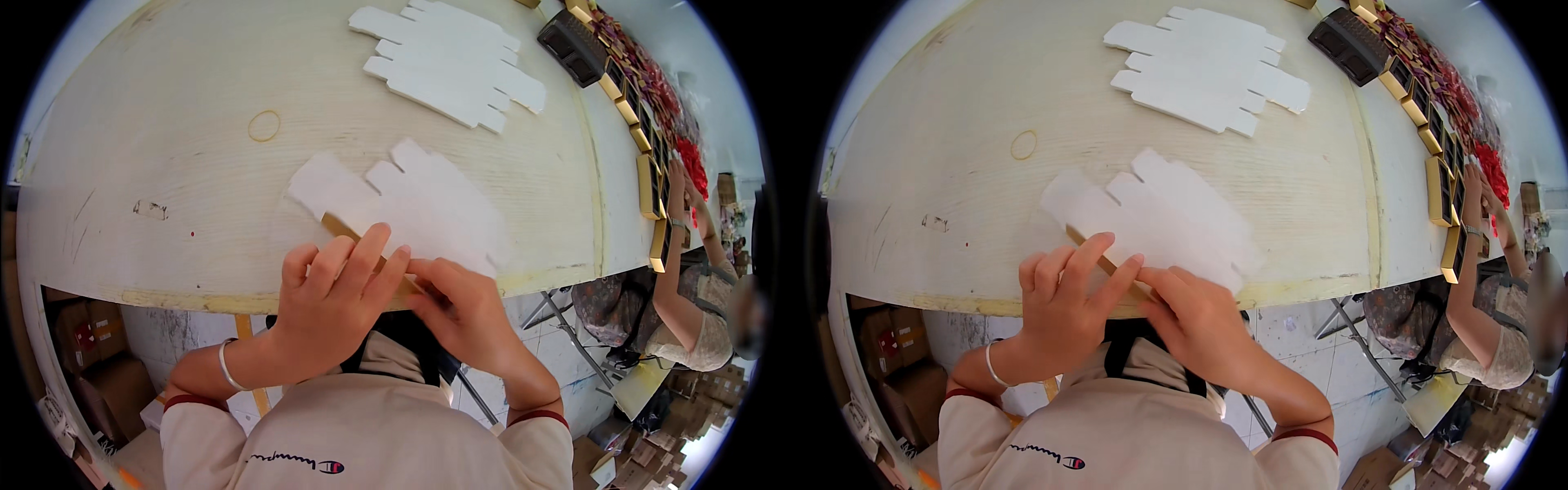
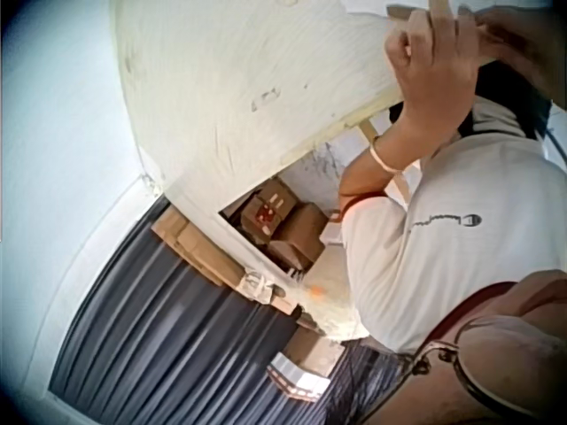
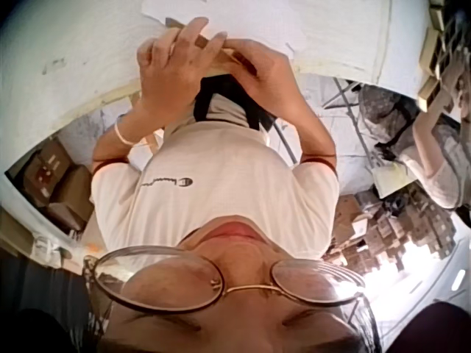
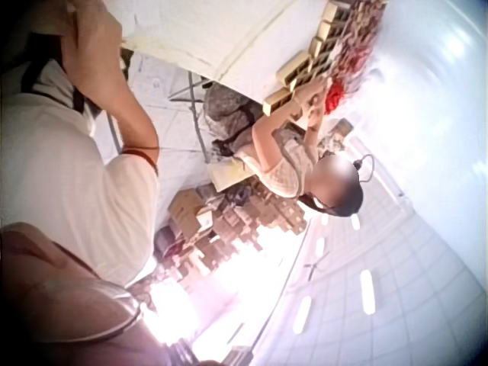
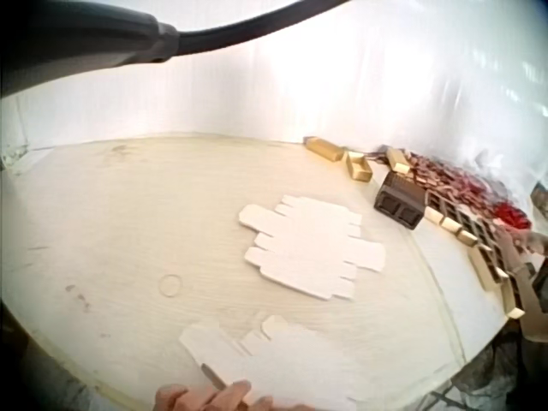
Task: The person folds flat white cardboard pieces into small rectangular boxes on a worktable. They repeatedly pick up a piece, fold the side flaps inward, and tuck the ends to form a box, then place it aside. Another person is visible in the background working at the same table.
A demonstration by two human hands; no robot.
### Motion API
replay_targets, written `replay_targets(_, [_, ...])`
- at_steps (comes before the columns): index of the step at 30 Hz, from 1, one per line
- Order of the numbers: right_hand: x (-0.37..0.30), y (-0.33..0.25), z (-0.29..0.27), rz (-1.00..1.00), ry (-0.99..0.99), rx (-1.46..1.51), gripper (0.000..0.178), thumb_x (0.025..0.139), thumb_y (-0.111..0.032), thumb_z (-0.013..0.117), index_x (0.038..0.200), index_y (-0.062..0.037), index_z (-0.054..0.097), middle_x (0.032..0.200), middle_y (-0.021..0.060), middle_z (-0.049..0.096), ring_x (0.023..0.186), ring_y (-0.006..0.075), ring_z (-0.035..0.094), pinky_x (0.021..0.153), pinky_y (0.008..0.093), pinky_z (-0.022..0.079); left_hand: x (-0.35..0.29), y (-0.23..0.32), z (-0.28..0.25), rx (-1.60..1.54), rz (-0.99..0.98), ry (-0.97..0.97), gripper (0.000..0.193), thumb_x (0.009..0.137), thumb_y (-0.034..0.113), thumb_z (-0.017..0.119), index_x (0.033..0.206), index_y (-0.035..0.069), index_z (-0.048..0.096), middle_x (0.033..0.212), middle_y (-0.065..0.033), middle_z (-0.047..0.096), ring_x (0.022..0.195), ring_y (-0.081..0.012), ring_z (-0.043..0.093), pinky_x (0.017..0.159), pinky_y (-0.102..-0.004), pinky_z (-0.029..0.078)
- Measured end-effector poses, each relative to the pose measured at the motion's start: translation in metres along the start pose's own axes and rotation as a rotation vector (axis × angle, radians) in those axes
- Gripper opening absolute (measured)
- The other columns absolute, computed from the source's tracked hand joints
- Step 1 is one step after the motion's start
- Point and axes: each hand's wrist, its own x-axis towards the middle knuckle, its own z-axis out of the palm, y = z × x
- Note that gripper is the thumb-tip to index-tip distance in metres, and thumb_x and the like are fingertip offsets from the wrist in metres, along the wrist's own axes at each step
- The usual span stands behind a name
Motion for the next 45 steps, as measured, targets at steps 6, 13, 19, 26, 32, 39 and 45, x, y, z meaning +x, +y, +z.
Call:
replay_targets(6, [-0.01,0.0,-0.009,0.038,0.105,0.406,0.037,0.084,0.005,0.059,0.12,0.0019,0.056,0.114,0.0158,0.061,0.099,0.0232,0.062,0.088,0.0343,0.05,0.011,-0.027,-0.005,-0.557,0.043,-0.235,0.032,0.071,-0.003,0.058,0.101,0.002,0.067,0.112,-0.0116,0.059,0.095,-0.0323,0.059,0.079,-0.0383,0.051])
replay_targets(13, [-0.024,0.033,-0.049,-0.388,-0.084,-0.548,0.054,0.066,0.001,0.063,0.119,-0.0079,0.065,0.136,0.02,0.049,0.126,0.0371,0.047,0.103,0.0483,0.039,0.044,-0.073,-0.013,-0.694,0.233,-0.458,0.023,0.069,-0.006,0.059,0.091,-0.003,0.067,0.108,-0.0103,0.063,0.094,-0.027,0.06,0.078,-0.0344,0.052])
replay_targets(19, [-0.024,0.041,-0.019,-0.681,0.128,-0.797,0.037,0.072,-0.012,0.068,0.108,-0.0042,0.067,0.111,0.0125,0.06,0.101,0.0253,0.059,0.089,0.0404,0.045,0.075,-0.072,0.0,-0.365,0.519,-0.503,0.012,0.073,0.009,0.063,0.081,-0.001,0.063,0.098,-0.0092,0.059,0.103,-0.0271,0.054,0.089,-0.0376,0.047])
replay_targets(26, [0.025,0.014,-0.018,-0.487,0.083,-0.438,0.011,0.077,-0.012,0.071,0.082,-0.0059,0.062,0.076,0.0067,0.054,0.068,0.0259,0.055,0.061,0.0372,0.043,0.04,-0.039,-0.015,-0.39,0.245,-0.152,0.028,0.074,0.03,0.073,0.08,0.005,0.06,0.093,-0.0074,0.057,0.096,-0.0294,0.054,0.086,-0.0438,0.044])
replay_targets(32, [0.043,0.012,-0.011,-0.29,0.109,-0.304,0.011,0.08,-0.014,0.071,0.083,-0.0066,0.063,0.078,0.0086,0.059,0.068,0.0299,0.057,0.059,0.0393,0.045,0.017,-0.044,0.006,-0.577,-0.03,-0.246,0.018,0.08,0.012,0.066,0.096,0.005,0.062,0.082,-0.0066,0.057,0.077,-0.0227,0.058,0.065,-0.0316,0.048])
replay_targets(39, [0.009,0.03,-0.009,-0.617,0.22,-0.781,0.051,0.078,-0.037,0.072,0.114,-0.0021,0.065,0.115,0.0167,0.053,0.101,0.0359,0.054,0.086,0.0487,0.044,0.011,-0.036,0.003,-0.226,0.082,-0.038,0.029,0.08,0.013,0.063,0.108,0.008,0.065,0.102,-0.0061,0.057,0.093,-0.0225,0.056,0.076,-0.0353,0.047])
replay_targets(45, [-0.004,0.031,-0.002,-0.724,0.162,-0.938,0.041,0.08,-0.03,0.07,0.108,-0.0003,0.066,0.096,0.0072,0.055,0.084,0.0217,0.056,0.071,0.0332,0.046,-0.015,-0.021,0.0,-0.285,0.139,-0.12,0.034,0.073,0.018,0.064,0.104,0.004,0.066,0.097,-0.0052,0.056,0.088,-0.0199,0.053,0.077,-0.0326,0.046])
